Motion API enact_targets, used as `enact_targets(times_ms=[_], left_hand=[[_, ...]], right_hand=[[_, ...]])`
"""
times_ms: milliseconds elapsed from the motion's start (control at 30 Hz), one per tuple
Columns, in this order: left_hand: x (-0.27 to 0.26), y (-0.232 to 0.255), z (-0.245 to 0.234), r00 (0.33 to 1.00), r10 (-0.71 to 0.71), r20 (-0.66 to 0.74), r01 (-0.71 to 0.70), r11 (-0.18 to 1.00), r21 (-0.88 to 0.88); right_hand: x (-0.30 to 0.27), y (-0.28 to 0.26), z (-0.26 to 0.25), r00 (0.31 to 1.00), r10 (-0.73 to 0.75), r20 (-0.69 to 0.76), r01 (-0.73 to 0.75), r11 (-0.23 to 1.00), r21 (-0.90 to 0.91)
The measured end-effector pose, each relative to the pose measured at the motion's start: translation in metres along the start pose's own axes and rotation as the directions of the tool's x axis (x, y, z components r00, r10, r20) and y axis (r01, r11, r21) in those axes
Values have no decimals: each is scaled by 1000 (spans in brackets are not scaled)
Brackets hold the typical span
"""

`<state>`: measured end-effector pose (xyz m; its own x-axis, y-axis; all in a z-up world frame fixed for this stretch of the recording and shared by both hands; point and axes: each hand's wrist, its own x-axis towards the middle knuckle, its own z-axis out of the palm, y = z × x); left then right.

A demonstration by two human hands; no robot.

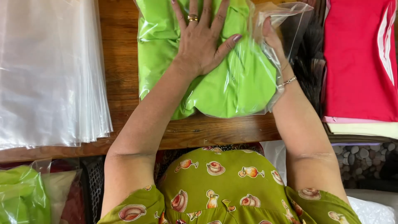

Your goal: Placing a neon green pillow into a plastic bag and sealing it with a tool

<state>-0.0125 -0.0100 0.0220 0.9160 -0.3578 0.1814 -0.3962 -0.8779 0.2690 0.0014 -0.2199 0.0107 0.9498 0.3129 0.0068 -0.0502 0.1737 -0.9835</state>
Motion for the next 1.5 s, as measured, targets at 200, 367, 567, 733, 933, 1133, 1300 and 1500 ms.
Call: enact_targets(times_ms=[200,367,567,733,933,1133,1300,1500], left_hand=[[-14,26,16,982,148,-117,-159,984,-84],[-1,5,3,1000,7,27,-4,997,-83],[3,-9,11,994,-91,59,91,996,3],[10,-24,28,991,-111,70,114,992,-46],[6,-24,21,994,-94,58,99,991,-86],[6,-26,9,984,-125,127,142,981,-129],[-12,6,-42,952,-86,293,96,995,-19],[-39,60,-32,946,35,321,-46,999,26]], right_hand=[[7,10,15,991,3,135,16,990,-142],[-2,-18,22,975,223,4,-218,955,-201],[-34,-73,-3,930,249,-271,-305,933,-190],[-63,-63,-46,954,265,-137,-273,961,-39],[-94,-60,-58,959,165,-230,-191,977,-96],[-102,-69,-78,966,234,110,-248,958,144],[-127,-38,-109,940,339,39,-313,902,-296],[-107,-12,-98,963,259,68,-264,962,68]])
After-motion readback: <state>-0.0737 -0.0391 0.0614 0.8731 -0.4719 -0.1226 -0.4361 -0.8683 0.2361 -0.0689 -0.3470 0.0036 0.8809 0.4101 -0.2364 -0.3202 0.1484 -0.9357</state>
